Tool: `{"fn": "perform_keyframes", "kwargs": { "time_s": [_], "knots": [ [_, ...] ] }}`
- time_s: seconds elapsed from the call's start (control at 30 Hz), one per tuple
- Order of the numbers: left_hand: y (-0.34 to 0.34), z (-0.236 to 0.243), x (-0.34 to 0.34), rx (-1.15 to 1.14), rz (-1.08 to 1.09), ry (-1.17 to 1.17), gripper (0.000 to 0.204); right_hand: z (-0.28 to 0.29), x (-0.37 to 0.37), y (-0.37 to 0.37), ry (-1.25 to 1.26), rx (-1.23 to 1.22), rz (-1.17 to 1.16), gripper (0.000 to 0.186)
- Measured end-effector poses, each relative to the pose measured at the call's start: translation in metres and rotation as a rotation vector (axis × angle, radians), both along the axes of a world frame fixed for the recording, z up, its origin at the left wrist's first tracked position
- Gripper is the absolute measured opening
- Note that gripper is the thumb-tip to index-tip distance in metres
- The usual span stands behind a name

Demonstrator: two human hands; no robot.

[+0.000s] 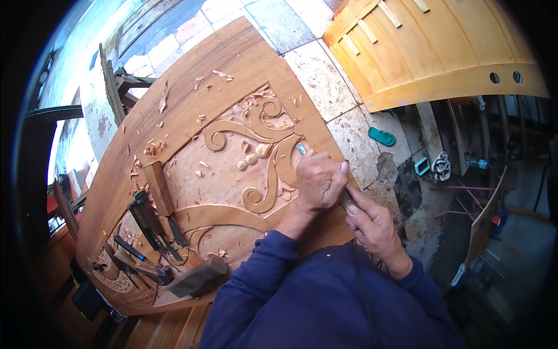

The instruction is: The person carves decorative floral patterns into a large wooden panel using various chisels and a mallet.

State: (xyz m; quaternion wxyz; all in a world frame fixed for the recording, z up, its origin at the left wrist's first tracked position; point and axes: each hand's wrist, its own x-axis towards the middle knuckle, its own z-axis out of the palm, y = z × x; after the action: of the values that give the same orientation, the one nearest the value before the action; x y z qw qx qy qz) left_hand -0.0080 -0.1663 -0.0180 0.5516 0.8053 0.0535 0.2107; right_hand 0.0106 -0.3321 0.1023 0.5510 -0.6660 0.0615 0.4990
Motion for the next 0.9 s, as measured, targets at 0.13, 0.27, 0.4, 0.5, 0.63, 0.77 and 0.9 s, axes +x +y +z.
{"fn": "perform_keyframes", "kwargs": {
  "time_s": [0.13,0.27,0.4,0.5,0.63,0.77,0.9],
  "knots": [
    [-0.008,-0.002,0.014,0.11,0.072,0.006,0.046,-0.017,0.021,-0.01,-0.073,0.017,0.03,0.049],
    [-0.009,0.001,0.02,0.085,0.103,-0.062,0.042,-0.021,0.037,-0.02,-0.132,0.093,0.125,0.048],
    [-0.003,0.02,0.016,0.182,0.018,-0.239,0.037,-0.015,0.011,-0.027,-0.376,0.181,0.136,0.047],
    [-0.007,0.014,0.001,0.23,-0.066,-0.186,0.038,-0.028,-0.002,-0.039,-0.199,0.215,-0.014,0.047],
    [-0.007,0.001,-0.008,0.104,0.004,-0.037,0.046,-0.015,-0.001,-0.021,-0.031,0.165,0.01,0.047],
    [-0.004,0.001,-0.003,-0.005,0.018,0.037,0.055,-0.009,0.0,-0.011,-0.071,0.133,0.003,0.047],
    [-0.006,-0.002,0.002,-0.087,0.095,-0.035,0.052,-0.01,0.007,-0.008,-0.085,0.115,0.019,0.046]
  ]
}}
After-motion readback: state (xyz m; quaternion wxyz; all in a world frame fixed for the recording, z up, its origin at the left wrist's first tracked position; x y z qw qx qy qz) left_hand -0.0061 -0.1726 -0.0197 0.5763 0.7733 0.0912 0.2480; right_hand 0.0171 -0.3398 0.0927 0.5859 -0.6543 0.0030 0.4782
